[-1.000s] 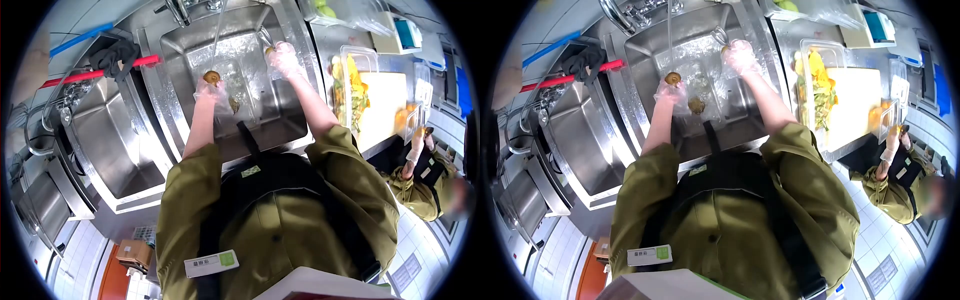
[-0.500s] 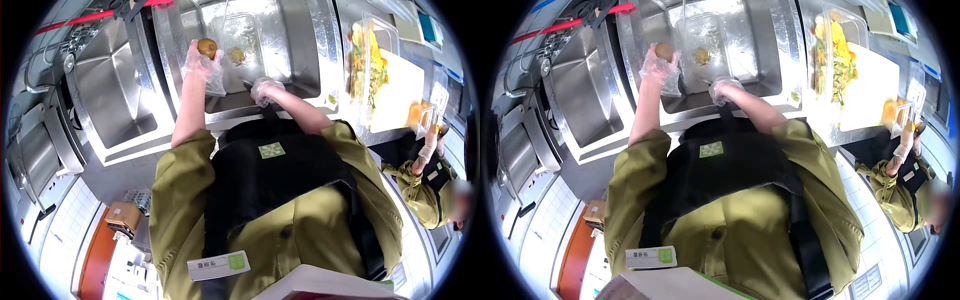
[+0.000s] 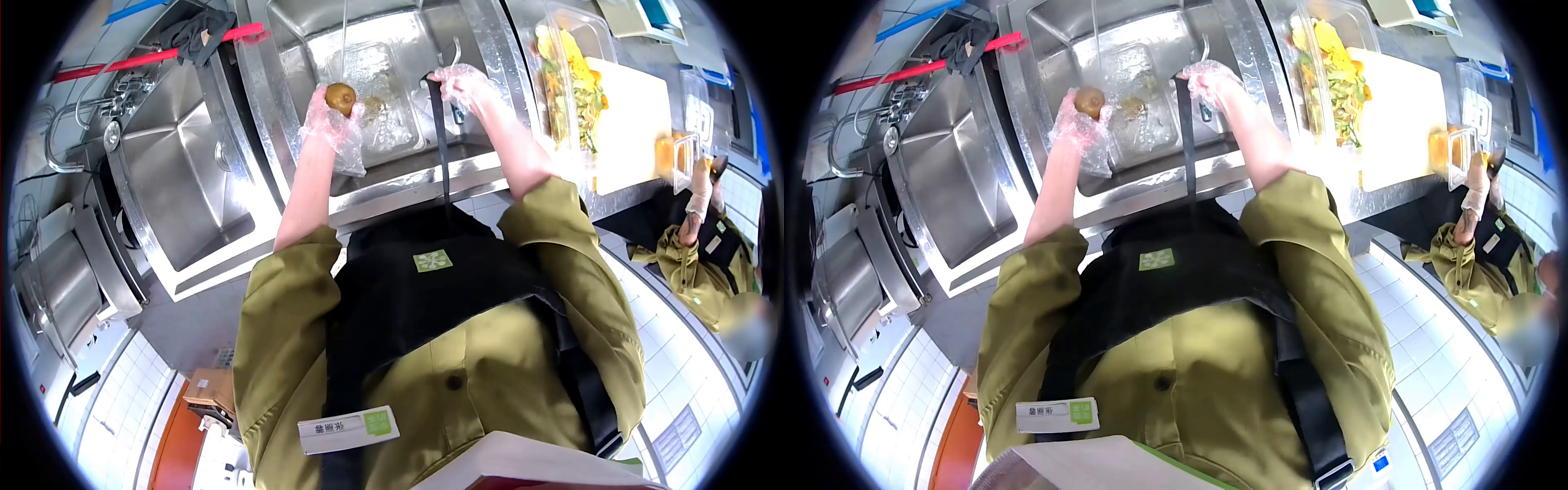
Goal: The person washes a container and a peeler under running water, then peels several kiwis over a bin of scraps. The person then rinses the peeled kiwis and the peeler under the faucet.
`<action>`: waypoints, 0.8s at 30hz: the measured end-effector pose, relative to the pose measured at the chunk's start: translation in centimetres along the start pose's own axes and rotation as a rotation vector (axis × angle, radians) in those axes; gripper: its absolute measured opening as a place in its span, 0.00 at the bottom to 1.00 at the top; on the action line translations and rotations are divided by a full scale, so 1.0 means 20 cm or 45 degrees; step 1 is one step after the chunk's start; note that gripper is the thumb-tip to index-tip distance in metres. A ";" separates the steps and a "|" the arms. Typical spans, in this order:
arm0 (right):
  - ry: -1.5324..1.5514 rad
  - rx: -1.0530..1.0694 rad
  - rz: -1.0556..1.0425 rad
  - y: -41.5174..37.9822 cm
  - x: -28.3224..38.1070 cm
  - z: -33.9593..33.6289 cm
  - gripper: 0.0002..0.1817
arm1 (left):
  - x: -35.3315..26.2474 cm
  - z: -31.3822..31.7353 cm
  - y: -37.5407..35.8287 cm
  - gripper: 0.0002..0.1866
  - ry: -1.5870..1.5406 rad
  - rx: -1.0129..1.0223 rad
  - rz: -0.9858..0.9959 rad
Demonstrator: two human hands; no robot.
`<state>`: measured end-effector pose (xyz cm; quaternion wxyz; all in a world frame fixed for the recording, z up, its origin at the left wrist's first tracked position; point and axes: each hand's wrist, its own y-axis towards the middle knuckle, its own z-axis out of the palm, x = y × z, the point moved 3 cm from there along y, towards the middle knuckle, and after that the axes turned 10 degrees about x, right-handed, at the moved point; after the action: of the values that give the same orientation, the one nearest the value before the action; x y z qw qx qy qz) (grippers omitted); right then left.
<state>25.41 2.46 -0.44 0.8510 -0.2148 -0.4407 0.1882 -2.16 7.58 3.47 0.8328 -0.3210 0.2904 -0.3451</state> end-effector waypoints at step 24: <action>-1.230 -1.086 -0.560 -1.28 0.49 0.45 0.16 | -0.01 -0.11 0.20 0.17 0.117 0.122 -0.185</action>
<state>26.58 -12.13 24.28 0.4180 -0.3289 -0.8404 -0.1045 -2.22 9.29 -0.80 0.8057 -0.2849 0.2874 -0.4325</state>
